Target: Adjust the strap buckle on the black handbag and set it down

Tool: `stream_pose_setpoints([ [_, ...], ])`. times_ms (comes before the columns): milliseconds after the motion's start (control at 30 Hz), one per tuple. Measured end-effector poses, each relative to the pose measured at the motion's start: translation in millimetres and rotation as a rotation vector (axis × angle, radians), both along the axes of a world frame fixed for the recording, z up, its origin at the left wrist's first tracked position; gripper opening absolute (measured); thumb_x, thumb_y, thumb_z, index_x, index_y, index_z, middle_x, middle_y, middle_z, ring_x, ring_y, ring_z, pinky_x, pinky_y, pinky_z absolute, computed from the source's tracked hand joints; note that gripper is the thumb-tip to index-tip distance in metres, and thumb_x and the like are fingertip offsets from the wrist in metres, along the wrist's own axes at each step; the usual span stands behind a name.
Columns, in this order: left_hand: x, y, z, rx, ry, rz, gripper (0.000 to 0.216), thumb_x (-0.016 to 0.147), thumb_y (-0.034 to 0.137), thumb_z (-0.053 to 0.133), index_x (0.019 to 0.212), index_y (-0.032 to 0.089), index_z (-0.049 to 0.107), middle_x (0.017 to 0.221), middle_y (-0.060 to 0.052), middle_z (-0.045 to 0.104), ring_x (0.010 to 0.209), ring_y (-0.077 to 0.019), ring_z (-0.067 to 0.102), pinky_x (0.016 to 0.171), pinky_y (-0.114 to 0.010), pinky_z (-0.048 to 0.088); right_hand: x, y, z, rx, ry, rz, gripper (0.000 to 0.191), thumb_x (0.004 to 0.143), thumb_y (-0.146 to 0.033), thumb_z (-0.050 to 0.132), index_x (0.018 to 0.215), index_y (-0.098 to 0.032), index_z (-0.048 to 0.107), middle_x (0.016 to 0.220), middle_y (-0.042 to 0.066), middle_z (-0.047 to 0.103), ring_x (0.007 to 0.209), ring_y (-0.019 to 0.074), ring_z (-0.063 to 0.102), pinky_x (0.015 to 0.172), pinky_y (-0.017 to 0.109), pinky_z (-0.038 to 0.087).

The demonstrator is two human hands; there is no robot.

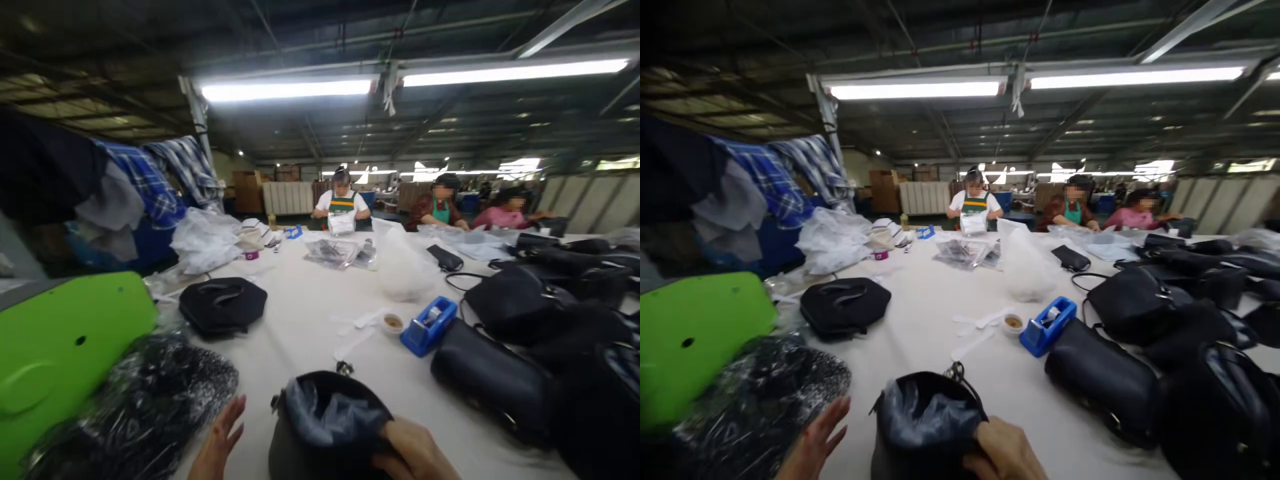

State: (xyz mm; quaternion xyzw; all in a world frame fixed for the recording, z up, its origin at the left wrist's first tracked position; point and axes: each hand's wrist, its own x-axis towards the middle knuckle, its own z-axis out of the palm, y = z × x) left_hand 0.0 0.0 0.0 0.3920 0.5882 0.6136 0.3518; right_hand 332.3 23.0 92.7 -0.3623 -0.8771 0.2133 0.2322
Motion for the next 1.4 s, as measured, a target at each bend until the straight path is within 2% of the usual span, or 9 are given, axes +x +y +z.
stream_pose_setpoints([
  [100,-1.0,-4.6,22.1,0.156,0.17,-0.177,0.069,0.08,0.069,0.04,0.133,0.026,0.039,0.137,-0.011,0.046,0.127,-0.0341,0.039,0.099,-0.05,0.042,-5.0,-2.0,-6.7,-0.081,-0.018,-0.015,0.01,0.085,-0.017,0.048,0.082,-0.019,0.058,0.078,0.003,0.063,0.071,0.0148,0.058,0.066,0.022,0.043],
  [233,13.8,0.0,72.3,0.358,0.812,-0.48,0.086,0.069,0.067,0.061,0.139,0.029,0.029,0.148,-0.013,0.027,0.132,-0.0392,0.029,0.105,-0.057,0.029,-4.6,-2.0,11.9,-0.051,-0.066,0.068,0.013,0.086,-0.018,0.046,0.089,-0.019,0.059,0.083,0.005,0.063,0.076,0.0166,0.059,0.068,0.024,0.046],
  [433,52.6,27.6,133.1,0.473,1.288,-0.881,0.037,0.074,0.04,0.071,0.103,0.02,0.058,0.099,-0.006,0.063,0.096,-0.0246,0.056,0.087,-0.04,0.042,-2.1,-10.1,9.0,0.151,-0.081,-0.041,0.015,0.085,-0.017,0.048,0.097,-0.019,0.058,0.095,0.009,0.061,0.082,0.0173,0.061,0.069,0.025,0.05],
  [600,67.2,28.9,139.1,0.398,1.489,-1.023,0.034,0.07,0.046,0.073,0.085,0.019,0.059,0.087,-0.001,0.063,0.084,-0.0204,0.056,0.074,-0.035,0.039,-13.7,-17.0,14.9,0.596,-0.037,-0.125,0.048,0.073,-0.018,0.061,0.119,-0.016,0.049,0.12,0.017,0.053,0.106,0.0283,0.055,0.085,0.039,0.049],
  [833,60.3,21.6,140.1,0.366,1.553,-0.984,0.034,0.071,0.045,0.073,0.088,0.02,0.056,0.085,-0.001,0.061,0.083,-0.0203,0.053,0.07,-0.035,0.032,-38.8,-21.9,3.1,0.509,-0.025,-0.072,0.043,0.071,-0.009,0.059,0.113,-0.015,0.054,0.101,0.012,0.06,0.088,0.0245,0.058,0.073,0.037,0.051],
  [967,54.2,29.4,140.8,0.379,1.482,-0.99,0.027,0.072,0.03,0.075,0.081,0.017,0.054,0.082,0.0,0.061,0.082,-0.0173,0.054,0.078,-0.033,0.031,-32.4,-29.0,-13.1,0.512,0.126,-0.205,0.052,0.079,-0.011,0.054,0.129,-0.019,0.043,0.13,0.015,0.042,0.117,0.0276,0.047,0.091,0.04,0.048],
  [1067,47.4,34.4,139.6,0.4,1.433,-0.994,0.024,0.076,0.032,0.072,0.083,0.017,0.054,0.082,0.0,0.061,0.081,-0.0168,0.054,0.079,-0.033,0.031,-23.7,-35.3,-23.4,0.216,0.22,-0.397,0.068,0.079,-0.021,0.058,0.139,-0.02,0.025,0.143,0.016,0.029,0.129,0.0303,0.035,0.099,0.045,0.042],
  [1267,28.5,61.5,138.6,0.578,1.528,-0.882,0.003,0.083,0.02,0.06,0.085,0.019,0.057,0.088,0.0,0.066,0.091,-0.0172,0.057,0.094,-0.037,0.024,-34.2,-50.7,-25.9,-0.574,0.235,-0.516,0.054,0.072,-0.03,0.06,0.122,-0.017,0.044,0.095,0.006,0.063,0.079,0.0188,0.06,0.076,0.034,0.049],
  [1400,9.7,90.9,131.3,0.616,1.674,-0.689,0.014,0.087,0.01,0.048,0.087,0.019,0.059,0.097,-0.002,0.07,0.102,-0.0192,0.057,0.096,-0.039,0.025,-48.5,-56.7,-26.3,-1.055,0.521,-0.278,0.036,0.061,-0.036,0.067,0.088,-0.016,0.053,0.065,-0.001,0.056,0.053,0.0098,0.049,0.047,0.02,0.037],
])
